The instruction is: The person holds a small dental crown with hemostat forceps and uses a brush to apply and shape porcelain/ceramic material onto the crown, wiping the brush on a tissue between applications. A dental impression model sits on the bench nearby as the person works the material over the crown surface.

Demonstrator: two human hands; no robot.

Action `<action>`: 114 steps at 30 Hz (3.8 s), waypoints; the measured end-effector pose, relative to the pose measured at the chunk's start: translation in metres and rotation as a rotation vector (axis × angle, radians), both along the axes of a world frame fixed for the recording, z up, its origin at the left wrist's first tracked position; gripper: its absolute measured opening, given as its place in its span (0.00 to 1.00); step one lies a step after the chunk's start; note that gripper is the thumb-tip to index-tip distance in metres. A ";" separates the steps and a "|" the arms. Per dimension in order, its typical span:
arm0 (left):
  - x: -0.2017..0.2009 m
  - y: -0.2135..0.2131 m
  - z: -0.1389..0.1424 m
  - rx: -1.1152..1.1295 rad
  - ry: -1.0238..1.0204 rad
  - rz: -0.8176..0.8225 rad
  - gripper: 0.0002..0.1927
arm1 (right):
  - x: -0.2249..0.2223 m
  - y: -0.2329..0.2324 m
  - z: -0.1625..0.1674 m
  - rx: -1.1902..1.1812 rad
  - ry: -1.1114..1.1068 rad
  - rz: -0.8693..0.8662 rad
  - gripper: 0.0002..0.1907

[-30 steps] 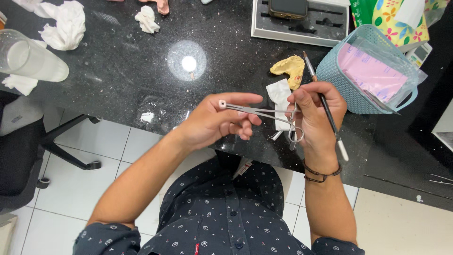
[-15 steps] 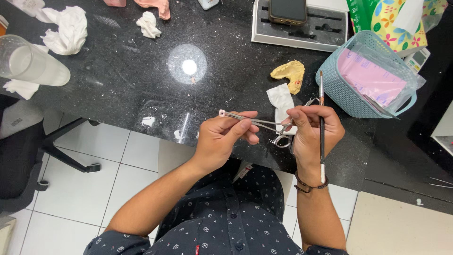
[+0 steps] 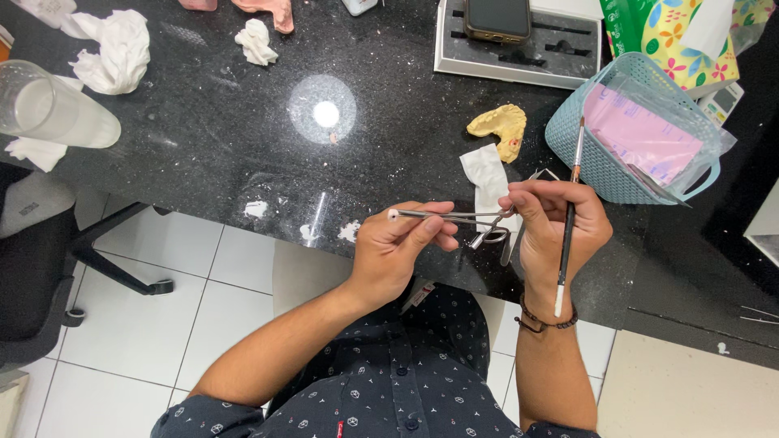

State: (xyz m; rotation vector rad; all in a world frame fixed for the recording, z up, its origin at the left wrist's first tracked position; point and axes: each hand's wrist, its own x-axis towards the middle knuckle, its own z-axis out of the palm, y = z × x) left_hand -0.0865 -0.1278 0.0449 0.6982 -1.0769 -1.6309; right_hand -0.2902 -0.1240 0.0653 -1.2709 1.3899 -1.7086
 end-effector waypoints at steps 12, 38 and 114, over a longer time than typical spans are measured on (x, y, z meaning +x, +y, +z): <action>0.002 0.011 0.026 -0.325 -0.221 0.042 0.10 | -0.010 0.017 -0.007 -0.013 0.034 0.029 0.13; 0.001 -0.001 0.075 -0.005 -0.014 0.063 0.06 | 0.001 0.036 -0.013 0.554 -0.385 0.516 0.16; 0.083 -0.027 0.083 -0.814 -0.780 -0.280 0.08 | -0.025 0.085 0.035 -0.058 -0.366 0.340 0.07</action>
